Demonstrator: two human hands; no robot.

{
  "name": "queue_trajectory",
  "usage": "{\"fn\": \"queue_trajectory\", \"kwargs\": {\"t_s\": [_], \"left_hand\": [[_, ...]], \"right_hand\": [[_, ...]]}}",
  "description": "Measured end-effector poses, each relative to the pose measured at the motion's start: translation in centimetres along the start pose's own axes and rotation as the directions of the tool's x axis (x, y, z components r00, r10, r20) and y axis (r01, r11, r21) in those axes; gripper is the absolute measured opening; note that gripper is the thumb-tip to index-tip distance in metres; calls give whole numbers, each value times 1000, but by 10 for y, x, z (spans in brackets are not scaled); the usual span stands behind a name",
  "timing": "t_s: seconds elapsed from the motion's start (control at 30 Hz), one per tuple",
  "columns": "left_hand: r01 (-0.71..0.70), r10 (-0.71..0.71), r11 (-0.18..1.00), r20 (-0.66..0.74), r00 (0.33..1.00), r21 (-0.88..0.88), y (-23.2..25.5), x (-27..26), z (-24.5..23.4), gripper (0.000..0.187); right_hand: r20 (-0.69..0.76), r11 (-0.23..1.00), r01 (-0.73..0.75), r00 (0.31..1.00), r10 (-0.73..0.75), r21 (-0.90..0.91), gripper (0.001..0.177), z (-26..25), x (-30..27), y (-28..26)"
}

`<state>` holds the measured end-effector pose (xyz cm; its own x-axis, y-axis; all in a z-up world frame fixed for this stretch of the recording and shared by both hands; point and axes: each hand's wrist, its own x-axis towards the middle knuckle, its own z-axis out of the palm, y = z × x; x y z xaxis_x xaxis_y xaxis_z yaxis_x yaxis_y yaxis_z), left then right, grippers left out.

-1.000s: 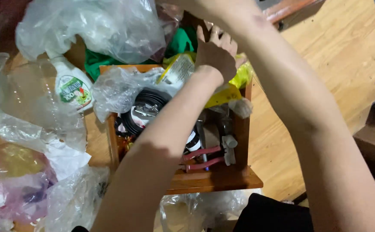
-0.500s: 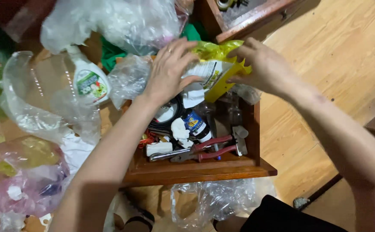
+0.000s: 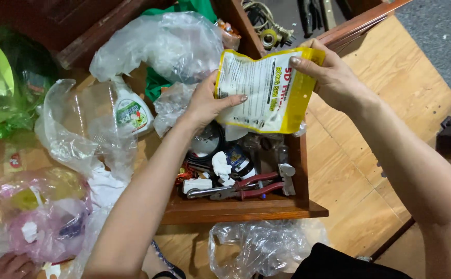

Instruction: The person removes items from a wooden drawer, including books, plastic bags, a matchbox, a spoon, and a face mask pack. They place these items on the floor and the cabinet top, then open a second drawer and remove more items, continuing to sort the contents.

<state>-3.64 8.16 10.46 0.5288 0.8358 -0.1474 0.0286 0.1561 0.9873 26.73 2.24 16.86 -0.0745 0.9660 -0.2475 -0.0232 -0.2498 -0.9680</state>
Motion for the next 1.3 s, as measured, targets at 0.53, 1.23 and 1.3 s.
{"fn": "queue_trajectory", "kwargs": {"t_s": [0.53,1.23,1.3], "left_hand": [[-147,139,985,-87,986,-92,-19,-15,10,44],[-669,765,525,52,642,526,-4,-53,16,32],[-636,780,449,72,622,627,-6,-58,21,26]], "right_hand": [[-163,994,110,980,-112,-18,22,21,-26,26],[76,956,-131,990,115,264,79,-20,-35,58],[53,955,-38,998,23,295,60,-10,-38,54]]}}
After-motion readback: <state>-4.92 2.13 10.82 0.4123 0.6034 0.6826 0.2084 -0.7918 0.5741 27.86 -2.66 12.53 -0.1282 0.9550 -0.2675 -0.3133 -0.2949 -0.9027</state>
